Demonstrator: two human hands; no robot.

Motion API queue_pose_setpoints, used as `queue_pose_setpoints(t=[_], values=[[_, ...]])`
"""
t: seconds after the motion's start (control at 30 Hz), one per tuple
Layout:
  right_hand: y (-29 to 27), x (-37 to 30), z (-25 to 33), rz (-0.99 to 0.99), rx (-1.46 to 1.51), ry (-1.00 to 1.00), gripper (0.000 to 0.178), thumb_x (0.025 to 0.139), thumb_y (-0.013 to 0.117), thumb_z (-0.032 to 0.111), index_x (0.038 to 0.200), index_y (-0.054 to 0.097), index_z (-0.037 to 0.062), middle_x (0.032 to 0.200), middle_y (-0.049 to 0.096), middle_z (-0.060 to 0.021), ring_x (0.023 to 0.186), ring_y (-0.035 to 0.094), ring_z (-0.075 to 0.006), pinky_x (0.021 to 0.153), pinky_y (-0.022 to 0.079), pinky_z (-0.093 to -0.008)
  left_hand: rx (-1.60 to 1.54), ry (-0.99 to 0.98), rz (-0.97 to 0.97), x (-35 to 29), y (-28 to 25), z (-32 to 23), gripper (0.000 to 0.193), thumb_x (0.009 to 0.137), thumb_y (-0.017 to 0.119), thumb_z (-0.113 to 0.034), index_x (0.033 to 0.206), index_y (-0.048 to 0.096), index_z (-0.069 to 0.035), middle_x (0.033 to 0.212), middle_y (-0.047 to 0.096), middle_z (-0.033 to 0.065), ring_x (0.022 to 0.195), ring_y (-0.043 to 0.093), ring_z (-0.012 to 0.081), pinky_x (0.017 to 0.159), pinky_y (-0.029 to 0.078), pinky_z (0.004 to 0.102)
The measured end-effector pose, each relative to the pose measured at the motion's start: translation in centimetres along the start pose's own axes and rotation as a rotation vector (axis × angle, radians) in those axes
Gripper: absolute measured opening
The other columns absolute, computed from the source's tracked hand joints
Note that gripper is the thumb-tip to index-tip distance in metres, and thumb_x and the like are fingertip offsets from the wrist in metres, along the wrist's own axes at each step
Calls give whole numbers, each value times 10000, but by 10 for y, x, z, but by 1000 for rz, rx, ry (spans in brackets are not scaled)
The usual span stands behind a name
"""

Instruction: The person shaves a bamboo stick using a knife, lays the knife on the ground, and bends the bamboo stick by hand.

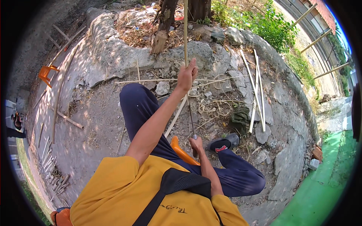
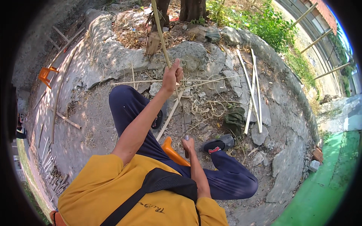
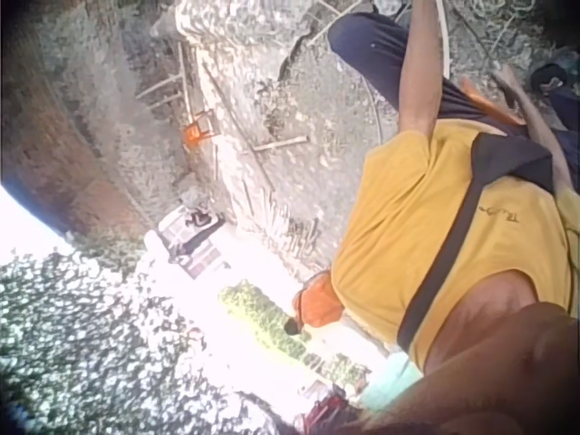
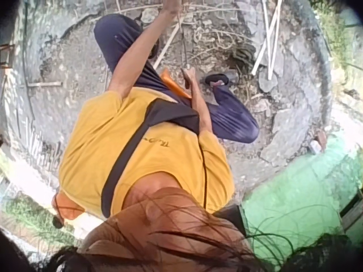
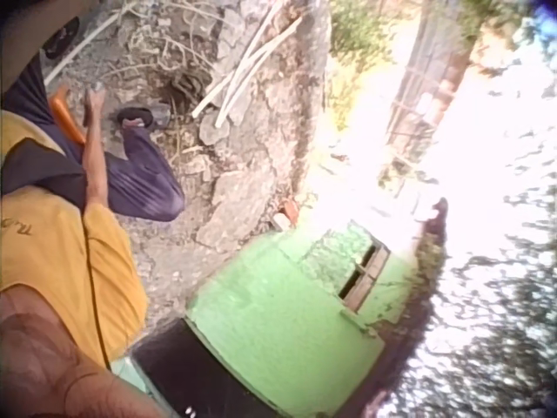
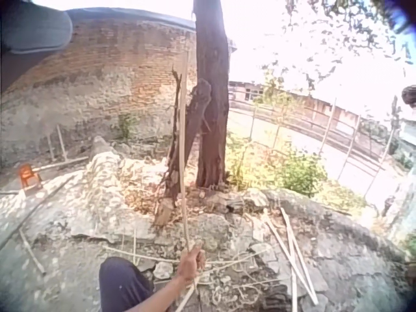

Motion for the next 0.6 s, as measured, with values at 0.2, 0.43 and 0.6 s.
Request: queue_pose_setpoints(t=[0.2,0.43,0.6], values=[[6,-15,38,6,84,-98,226,803,639,185,658,612,14,573,594,-63,462,578,-151,448,463,-336,6,46,-48,3,-28,0,589,1019,531,-484,600,271,-164,524,233,-67,445,216,70,453,155,291],[1,-3,-1,6,8,27,203,808,648,180,682,597,30,573,584,-43,453,558,-145,442,454,-332,-102,13,-32,7,-24,3,563,1035,508,-455,622,266,-159,540,218,-69,448,206,61,456,147,287],[17,-12,17,16,130,-102,207,793,650,179,658,600,31,567,570,-34,454,541,-148,437,446,-330,-14,38,-51,0,-38,2,566,1022,515,-477,604,276,-181,537,243,-83,457,213,46,441,126,283]])
Point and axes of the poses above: each hand's wrist, its own x-axis towards the middle knuckle, its own y-axis out of the palm, z = x × y, the point moved 1 cm from there along x, towards the middle knuckle
